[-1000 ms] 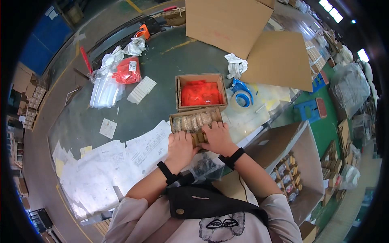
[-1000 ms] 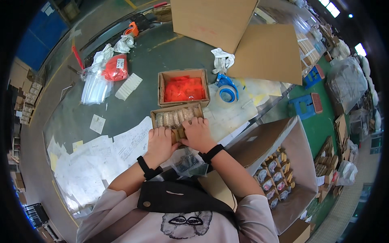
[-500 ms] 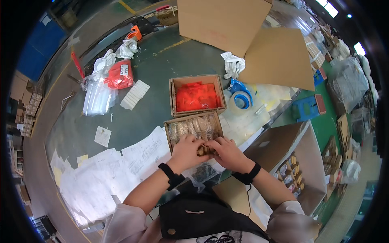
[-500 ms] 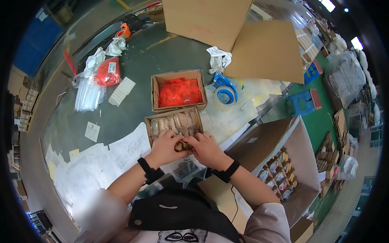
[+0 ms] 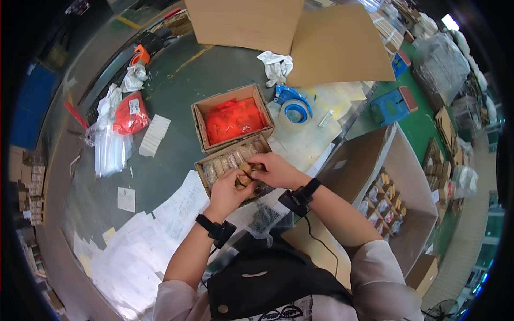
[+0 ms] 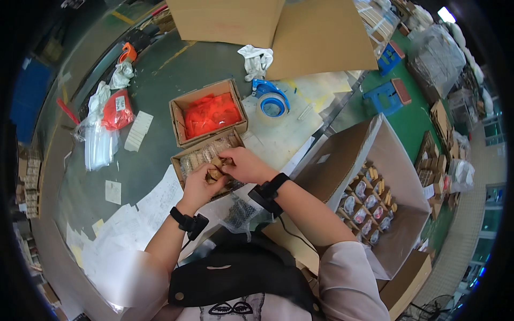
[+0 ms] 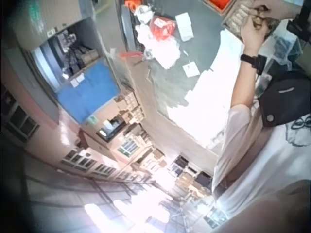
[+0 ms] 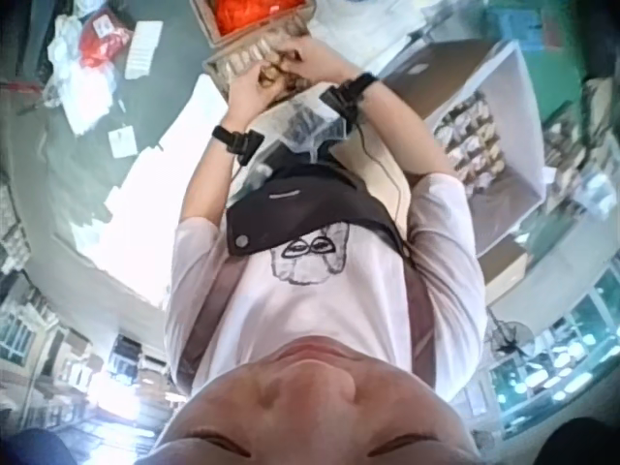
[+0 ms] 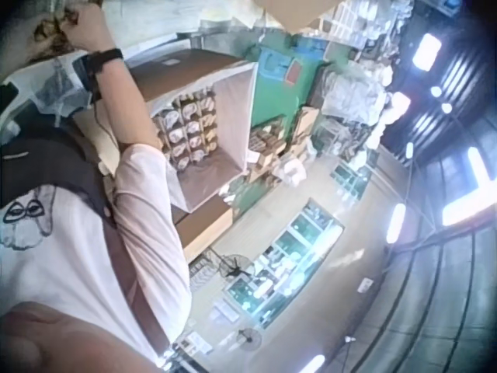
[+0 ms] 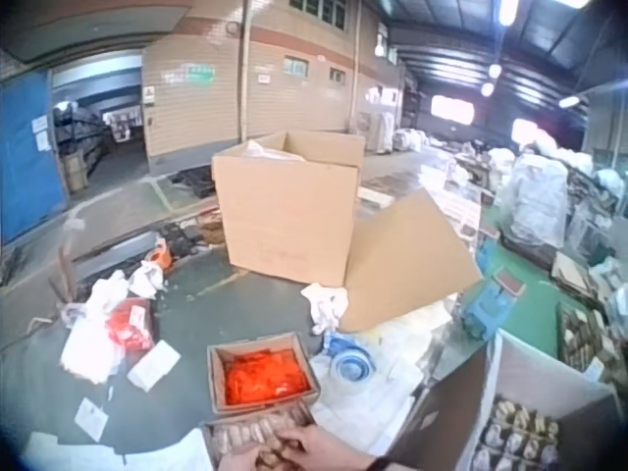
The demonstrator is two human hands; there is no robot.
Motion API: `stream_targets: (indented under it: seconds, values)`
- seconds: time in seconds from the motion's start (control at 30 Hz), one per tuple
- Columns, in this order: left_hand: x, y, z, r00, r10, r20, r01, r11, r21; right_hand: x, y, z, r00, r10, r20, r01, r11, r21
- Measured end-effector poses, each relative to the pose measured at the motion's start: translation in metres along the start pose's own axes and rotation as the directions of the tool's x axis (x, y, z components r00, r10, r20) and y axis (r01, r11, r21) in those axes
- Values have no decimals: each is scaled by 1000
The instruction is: The person packs small red and beige items into a large cardboard box lined with a plastic bag. They place the items into a grid-like insert inside the box, arranging them one by one. Finally, the person folds the flaps of the cardboard box to close it.
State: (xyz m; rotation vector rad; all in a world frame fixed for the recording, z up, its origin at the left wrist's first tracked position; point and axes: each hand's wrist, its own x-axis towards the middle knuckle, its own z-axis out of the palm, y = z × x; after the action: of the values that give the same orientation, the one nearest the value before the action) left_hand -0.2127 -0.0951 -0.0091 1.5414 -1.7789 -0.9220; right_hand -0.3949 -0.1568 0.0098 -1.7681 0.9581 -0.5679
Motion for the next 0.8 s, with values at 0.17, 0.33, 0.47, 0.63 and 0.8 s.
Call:
stream_targets:
  seconds: [0.17, 0.33, 0.47, 0.63, 0.8]
  values:
    - [-7, 7, 1, 998, 60, 13, -61, 992, 111, -7, -6, -10, 986, 105, -127, -65, 956, 285]
    - [-10, 49, 12, 994, -105, 33, 86, 931, 355, -56, -37, -43, 974, 192, -120, 6, 508, 861]
    - [-14, 59, 32, 994, -105, 30, 78, 875, 479, -131, -47, -23, 959, 180, 219, -255, 212, 943]
    - [6, 70, 24, 969, -211, 125, 126, 865, 486, -183, -37, 41, 901, 28, 433, -421, -179, 889]
    - [13, 75, 33, 955, -238, 178, 75, 772, 631, -188, -49, 57, 866, -15, 499, -487, -247, 838]
